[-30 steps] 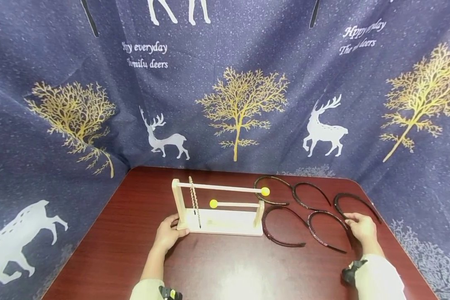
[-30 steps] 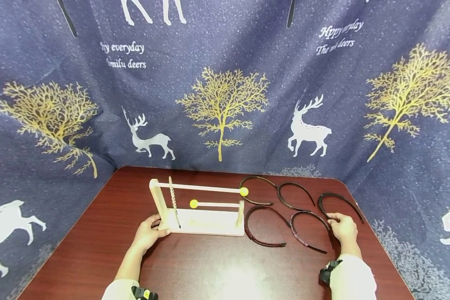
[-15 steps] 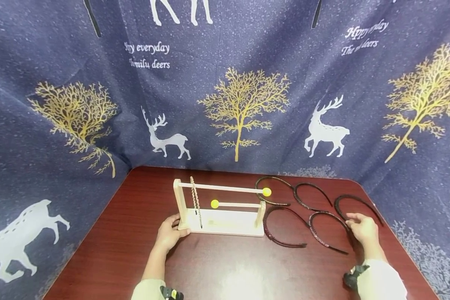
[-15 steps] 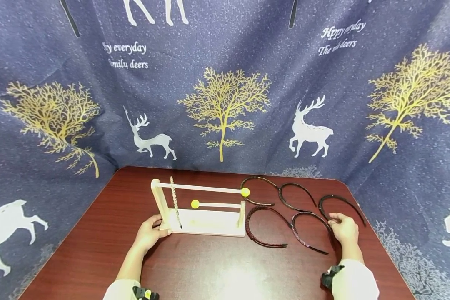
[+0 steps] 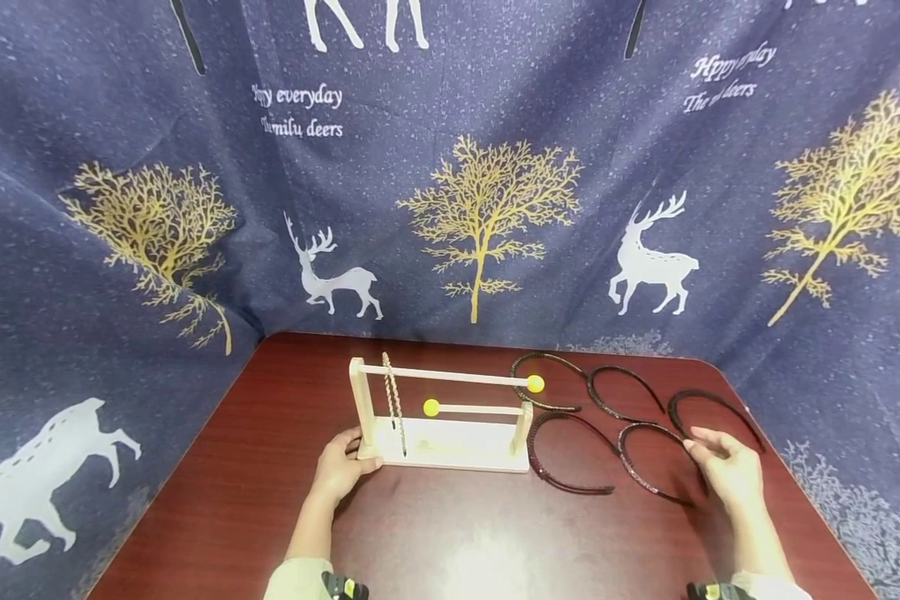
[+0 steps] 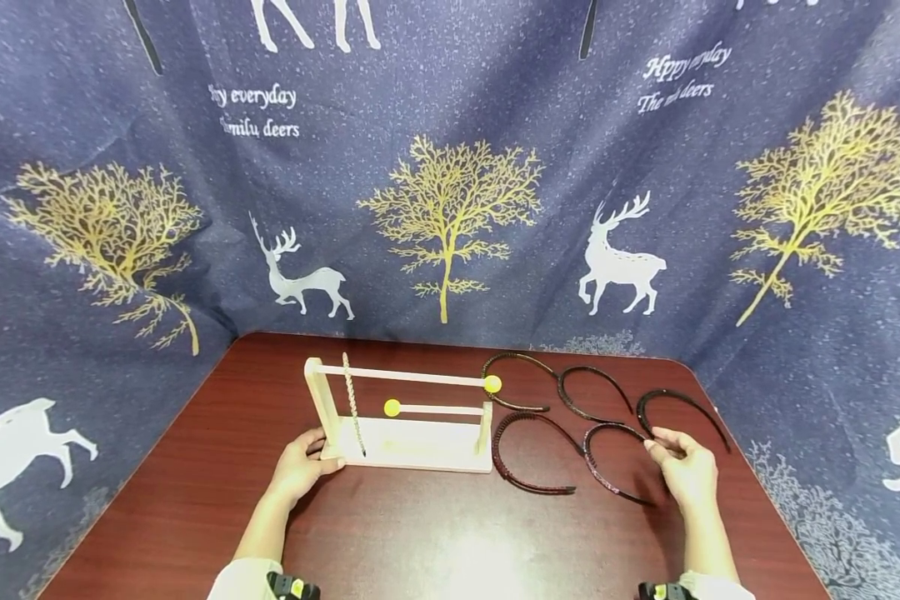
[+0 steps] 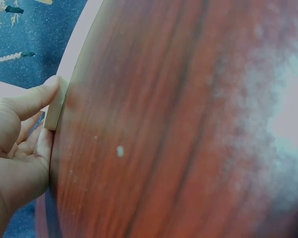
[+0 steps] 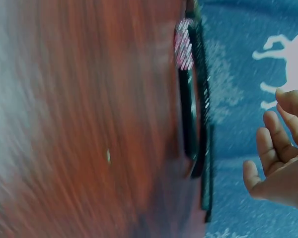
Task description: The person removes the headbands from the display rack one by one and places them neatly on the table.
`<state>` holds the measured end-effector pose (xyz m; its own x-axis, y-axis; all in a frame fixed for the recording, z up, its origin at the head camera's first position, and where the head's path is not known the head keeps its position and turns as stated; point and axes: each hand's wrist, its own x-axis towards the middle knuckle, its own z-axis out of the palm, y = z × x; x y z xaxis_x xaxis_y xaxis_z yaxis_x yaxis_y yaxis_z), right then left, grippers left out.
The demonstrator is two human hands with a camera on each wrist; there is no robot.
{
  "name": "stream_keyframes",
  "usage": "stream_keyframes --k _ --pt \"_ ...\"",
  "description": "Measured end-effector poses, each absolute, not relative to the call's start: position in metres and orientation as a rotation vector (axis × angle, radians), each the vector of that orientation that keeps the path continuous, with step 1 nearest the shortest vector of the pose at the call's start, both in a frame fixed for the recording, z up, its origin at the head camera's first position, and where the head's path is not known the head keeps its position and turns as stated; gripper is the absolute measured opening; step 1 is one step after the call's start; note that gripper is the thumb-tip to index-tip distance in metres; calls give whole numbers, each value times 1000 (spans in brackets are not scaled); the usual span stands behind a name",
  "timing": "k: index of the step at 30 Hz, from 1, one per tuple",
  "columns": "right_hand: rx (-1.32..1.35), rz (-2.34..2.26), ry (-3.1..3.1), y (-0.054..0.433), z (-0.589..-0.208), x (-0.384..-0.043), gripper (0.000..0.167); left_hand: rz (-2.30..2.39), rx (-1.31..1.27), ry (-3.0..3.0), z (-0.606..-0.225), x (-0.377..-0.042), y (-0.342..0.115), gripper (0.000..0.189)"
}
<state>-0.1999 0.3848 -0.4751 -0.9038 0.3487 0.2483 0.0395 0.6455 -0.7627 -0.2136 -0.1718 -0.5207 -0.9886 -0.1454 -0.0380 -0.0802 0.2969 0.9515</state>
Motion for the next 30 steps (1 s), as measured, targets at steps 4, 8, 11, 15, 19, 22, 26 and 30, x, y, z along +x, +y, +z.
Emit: stream_keyframes --k 4,8,11,15,19,22,26,30 --pt "-264 1249 -2437 373 -474 -194 38 -1812 217 -2492 -521 -212 -171 67" --pt "-194 1387 -2388 375 -491 -198 39 -1827 210 -2484 -521 -211 -170 67" --pt "-140 1483 -2358 379 -513 -206 44 -1834 211 -2480 -521 -211 -169 66" --pt "-78 1587 -2328 375 -534 -212 43 -1824 210 -2488 -522 -210 -169 66" --pt "67 1770 -2231 353 -538 -213 38 -1821 214 -2483 -523 -211 -171 66" --pt "192 1832 -2208 322 -513 -202 36 -1822 212 -2482 -524 -211 -172 66" --pt "304 1822 -2223 280 -470 -185 32 -1811 199 -2486 -525 -213 -174 65" --pt "286 1838 -2247 251 -451 -181 32 -1793 193 -2489 -525 -215 -174 63"
